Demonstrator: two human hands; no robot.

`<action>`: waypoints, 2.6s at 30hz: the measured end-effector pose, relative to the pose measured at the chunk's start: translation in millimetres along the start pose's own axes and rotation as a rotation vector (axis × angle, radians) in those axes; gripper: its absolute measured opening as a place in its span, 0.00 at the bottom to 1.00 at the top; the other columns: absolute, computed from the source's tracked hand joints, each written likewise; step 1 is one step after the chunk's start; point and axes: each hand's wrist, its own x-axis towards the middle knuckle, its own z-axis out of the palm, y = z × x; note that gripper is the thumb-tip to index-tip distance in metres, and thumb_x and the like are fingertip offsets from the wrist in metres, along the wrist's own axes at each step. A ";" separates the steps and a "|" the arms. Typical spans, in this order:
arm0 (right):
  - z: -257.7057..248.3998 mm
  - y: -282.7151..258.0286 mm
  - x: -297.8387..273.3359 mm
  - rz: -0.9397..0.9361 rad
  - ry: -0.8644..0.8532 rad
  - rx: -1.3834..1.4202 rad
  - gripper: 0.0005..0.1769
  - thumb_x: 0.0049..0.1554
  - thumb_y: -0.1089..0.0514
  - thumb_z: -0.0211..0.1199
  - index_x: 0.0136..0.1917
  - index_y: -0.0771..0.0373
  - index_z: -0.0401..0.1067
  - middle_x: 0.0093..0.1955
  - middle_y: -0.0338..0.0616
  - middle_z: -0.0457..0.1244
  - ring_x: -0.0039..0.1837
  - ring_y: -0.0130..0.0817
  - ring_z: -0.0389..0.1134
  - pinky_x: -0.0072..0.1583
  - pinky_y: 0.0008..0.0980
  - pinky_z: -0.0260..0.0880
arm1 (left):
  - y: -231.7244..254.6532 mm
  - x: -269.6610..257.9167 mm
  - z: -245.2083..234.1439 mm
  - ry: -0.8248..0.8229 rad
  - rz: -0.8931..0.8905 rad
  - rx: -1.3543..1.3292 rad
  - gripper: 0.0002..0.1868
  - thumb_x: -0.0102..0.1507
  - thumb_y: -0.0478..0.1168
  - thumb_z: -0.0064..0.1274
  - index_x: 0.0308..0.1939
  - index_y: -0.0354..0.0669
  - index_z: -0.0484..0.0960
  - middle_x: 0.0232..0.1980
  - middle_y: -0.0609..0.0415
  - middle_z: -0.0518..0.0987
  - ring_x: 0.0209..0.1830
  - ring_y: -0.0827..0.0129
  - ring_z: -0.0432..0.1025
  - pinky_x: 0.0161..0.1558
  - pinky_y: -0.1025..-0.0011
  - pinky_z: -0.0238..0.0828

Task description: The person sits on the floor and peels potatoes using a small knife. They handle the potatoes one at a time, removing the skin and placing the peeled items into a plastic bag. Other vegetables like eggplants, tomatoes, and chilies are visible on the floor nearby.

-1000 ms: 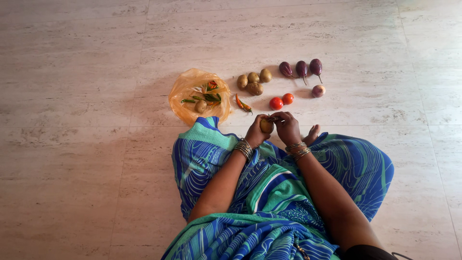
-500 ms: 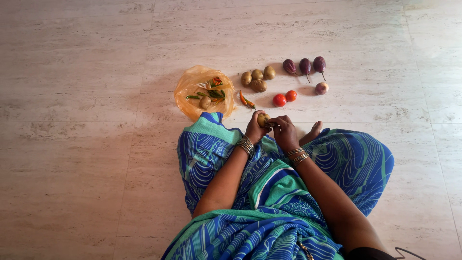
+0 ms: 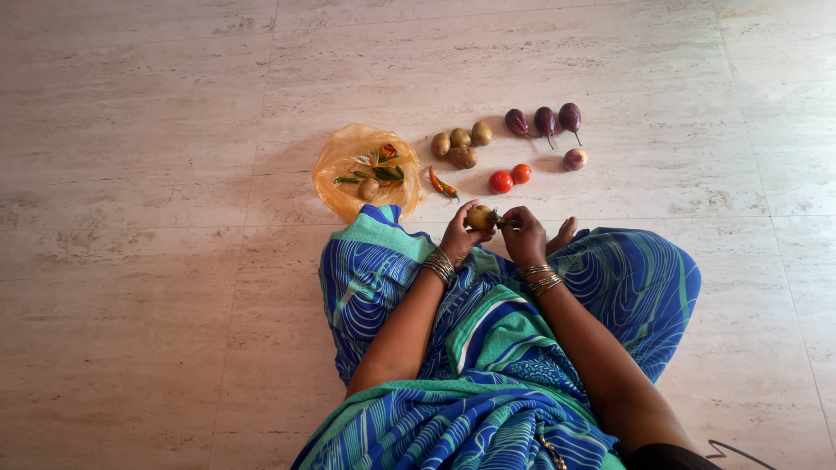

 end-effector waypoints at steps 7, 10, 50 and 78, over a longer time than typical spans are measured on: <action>9.6 -18.7 -16.9 -0.125 -0.117 0.127 0.07 0.57 0.68 0.62 0.51 0.66 0.72 0.47 0.47 0.70 0.51 0.34 0.76 0.51 0.30 0.76 | -12.2 6.7 -6.9 0.130 0.109 0.089 0.42 0.53 0.20 0.62 0.70 0.42 0.67 0.60 0.50 0.74 0.54 0.66 0.74 0.49 0.70 0.80; 9.0 -24.5 -12.7 -0.148 -0.090 0.127 0.08 0.57 0.69 0.61 0.51 0.66 0.72 0.48 0.48 0.70 0.51 0.35 0.76 0.51 0.31 0.76 | -17.0 7.4 -8.1 0.062 0.156 0.236 0.41 0.52 0.20 0.61 0.69 0.42 0.69 0.61 0.50 0.75 0.56 0.67 0.74 0.52 0.71 0.79; 9.0 25.8 20.4 0.009 0.044 0.392 0.08 0.57 0.71 0.63 0.50 0.67 0.77 0.48 0.42 0.72 0.51 0.25 0.73 0.55 0.24 0.73 | 15.7 -8.9 25.3 0.018 0.128 0.135 0.41 0.55 0.19 0.60 0.71 0.43 0.68 0.64 0.48 0.75 0.56 0.65 0.77 0.54 0.72 0.79; 2.5 0.0 7.1 -0.132 0.058 0.265 0.10 0.56 0.73 0.59 0.51 0.65 0.73 0.51 0.45 0.68 0.54 0.34 0.73 0.55 0.29 0.73 | 2.9 -2.6 4.0 -0.087 -0.048 -0.136 0.40 0.62 0.40 0.63 0.77 0.53 0.64 0.56 0.57 0.80 0.50 0.73 0.75 0.46 0.73 0.76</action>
